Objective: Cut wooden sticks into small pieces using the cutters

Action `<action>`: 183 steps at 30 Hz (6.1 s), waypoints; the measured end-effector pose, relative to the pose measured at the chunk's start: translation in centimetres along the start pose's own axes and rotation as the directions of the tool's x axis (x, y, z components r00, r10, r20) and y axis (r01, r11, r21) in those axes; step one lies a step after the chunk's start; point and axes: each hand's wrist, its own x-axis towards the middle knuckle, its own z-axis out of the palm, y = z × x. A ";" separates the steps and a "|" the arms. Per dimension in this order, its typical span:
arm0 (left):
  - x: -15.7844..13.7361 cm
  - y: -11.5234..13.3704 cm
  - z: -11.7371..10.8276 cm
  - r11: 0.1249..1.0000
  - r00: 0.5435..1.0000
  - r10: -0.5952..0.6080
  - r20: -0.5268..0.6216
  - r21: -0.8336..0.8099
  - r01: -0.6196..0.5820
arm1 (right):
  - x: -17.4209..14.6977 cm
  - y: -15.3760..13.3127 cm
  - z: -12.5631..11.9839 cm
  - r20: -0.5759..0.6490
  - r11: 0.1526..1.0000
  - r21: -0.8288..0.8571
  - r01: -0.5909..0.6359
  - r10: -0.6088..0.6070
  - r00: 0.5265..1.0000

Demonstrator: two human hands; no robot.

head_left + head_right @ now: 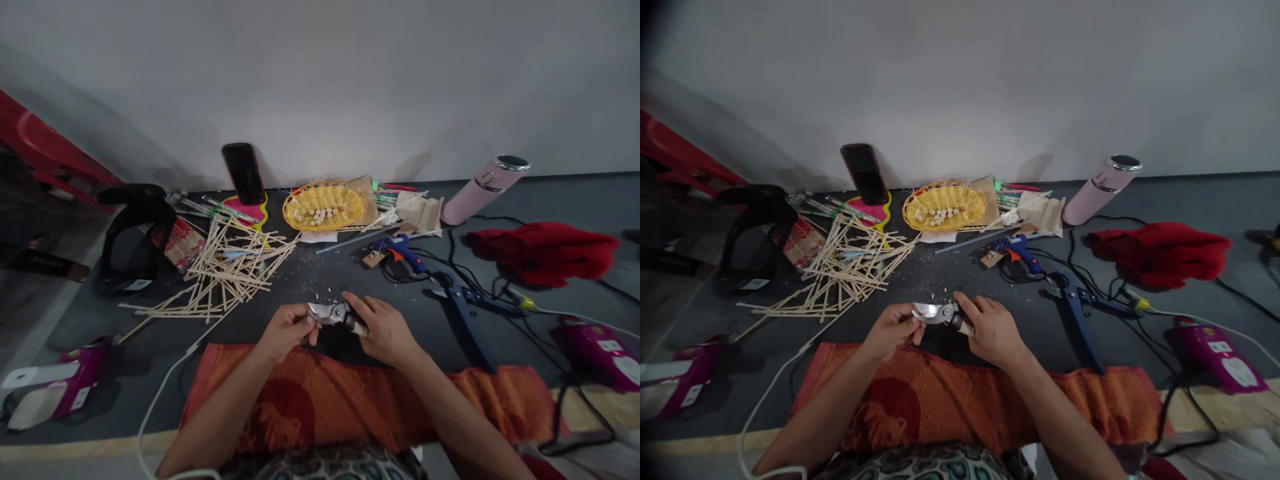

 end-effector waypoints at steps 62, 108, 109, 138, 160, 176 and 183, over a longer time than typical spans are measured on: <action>0.4 1.2 0.2 0.891 0.996 0.046 0.070 -0.453 -0.009 | 0.2 3.0 1.2 -0.262 0.987 0.104 -0.119 0.143 0.955; 0.9 -0.6 0.7 0.970 0.954 0.236 -0.182 0.097 -0.222 | 0.3 -0.9 0.4 -0.181 0.993 0.007 -0.119 0.118 0.976; 0.8 -0.6 0.7 0.967 0.951 0.247 -0.184 0.109 -0.230 | 0.3 -0.9 0.5 -0.178 0.993 0.013 -0.117 0.117 0.977; 0.7 -0.6 0.9 0.954 0.942 0.276 -0.192 0.172 -0.244 | 0.2 -0.6 0.5 -0.043 0.990 -0.107 -0.088 0.084 0.996; -0.2 0.3 -0.4 0.907 0.951 -0.173 0.257 -0.336 0.256 | 0.1 0.0 -0.3 0.025 0.996 0.035 0.079 -0.080 0.996; 0.1 0.2 -0.1 0.942 0.991 -0.027 0.130 -0.328 0.069 | 0.1 -0.1 -0.1 -0.010 1.000 0.012 0.013 -0.013 1.000; -0.1 0.0 -0.2 0.925 0.981 0.091 0.172 -0.380 -0.019 | 0.0 0.2 -0.7 -0.048 0.995 0.092 0.029 -0.025 0.999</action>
